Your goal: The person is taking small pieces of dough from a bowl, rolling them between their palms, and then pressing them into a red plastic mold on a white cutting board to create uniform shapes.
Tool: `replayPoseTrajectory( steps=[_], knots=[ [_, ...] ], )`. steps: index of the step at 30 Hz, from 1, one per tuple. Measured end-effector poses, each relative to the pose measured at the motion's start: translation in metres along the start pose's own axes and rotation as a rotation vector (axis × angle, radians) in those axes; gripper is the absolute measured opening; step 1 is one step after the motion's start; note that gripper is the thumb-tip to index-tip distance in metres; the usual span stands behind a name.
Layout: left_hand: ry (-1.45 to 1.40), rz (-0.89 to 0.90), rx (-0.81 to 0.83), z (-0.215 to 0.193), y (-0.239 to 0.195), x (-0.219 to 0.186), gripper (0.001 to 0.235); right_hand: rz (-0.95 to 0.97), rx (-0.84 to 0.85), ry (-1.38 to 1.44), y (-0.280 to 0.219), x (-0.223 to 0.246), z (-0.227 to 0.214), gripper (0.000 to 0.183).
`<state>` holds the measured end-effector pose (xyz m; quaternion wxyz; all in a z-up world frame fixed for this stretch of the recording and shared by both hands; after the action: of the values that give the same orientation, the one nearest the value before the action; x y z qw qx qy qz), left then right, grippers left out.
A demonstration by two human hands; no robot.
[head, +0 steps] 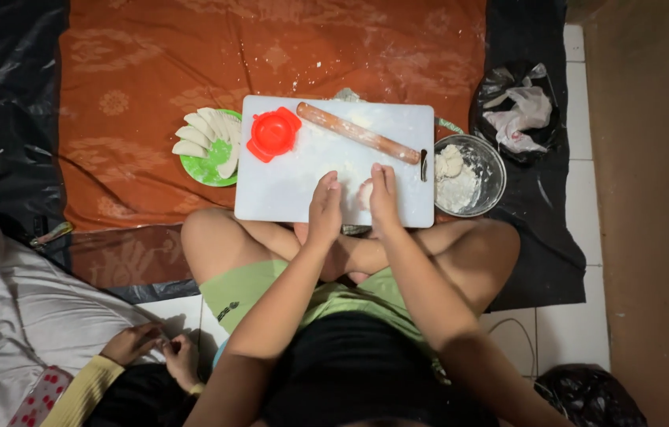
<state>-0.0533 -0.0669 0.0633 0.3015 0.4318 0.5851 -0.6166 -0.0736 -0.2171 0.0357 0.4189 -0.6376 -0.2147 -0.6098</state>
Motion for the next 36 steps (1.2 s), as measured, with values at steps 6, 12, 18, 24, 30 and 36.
replayPoseTrajectory(
  steps=[6,12,18,24,30,36],
  knots=[
    [0.047,0.098,-0.142,0.007,0.019,-0.011,0.029,-0.009,0.220,-0.037,-0.040,0.026,0.026,0.062],
    [-0.138,0.018,-0.269,-0.007,0.036,0.001,0.029,-0.239,0.318,-0.142,-0.049,0.021,0.001,0.050],
    [-0.311,-0.025,-0.085,0.013,0.022,-0.007,0.021,-0.561,0.215,-0.230,-0.070,0.068,0.011,0.040],
    [-0.037,-0.109,-0.058,0.022,0.038,0.005,0.059,-0.605,0.203,-0.328,-0.052,0.065,0.023,0.040],
    [-0.518,-0.247,0.307,0.038,-0.016,-0.024,0.080,-0.760,0.178,-0.505,-0.045,0.078,0.015,0.043],
    [0.214,-0.111,0.345,0.021,-0.041,-0.056,0.081,-0.376,0.028,-0.411,-0.004,0.046,-0.015,0.053]
  ],
)
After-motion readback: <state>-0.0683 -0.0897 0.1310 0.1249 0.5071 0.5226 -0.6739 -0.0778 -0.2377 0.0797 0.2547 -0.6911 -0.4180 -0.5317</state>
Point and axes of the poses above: each hand's wrist, its own y-axis towards the middle knuckle, its own z-axis out of the palm, x = y × z, the point moved 6 cm from there along y, towards the middle knuckle, and after that the axes turned 6 degrees about -z, right-handed, at the moved point
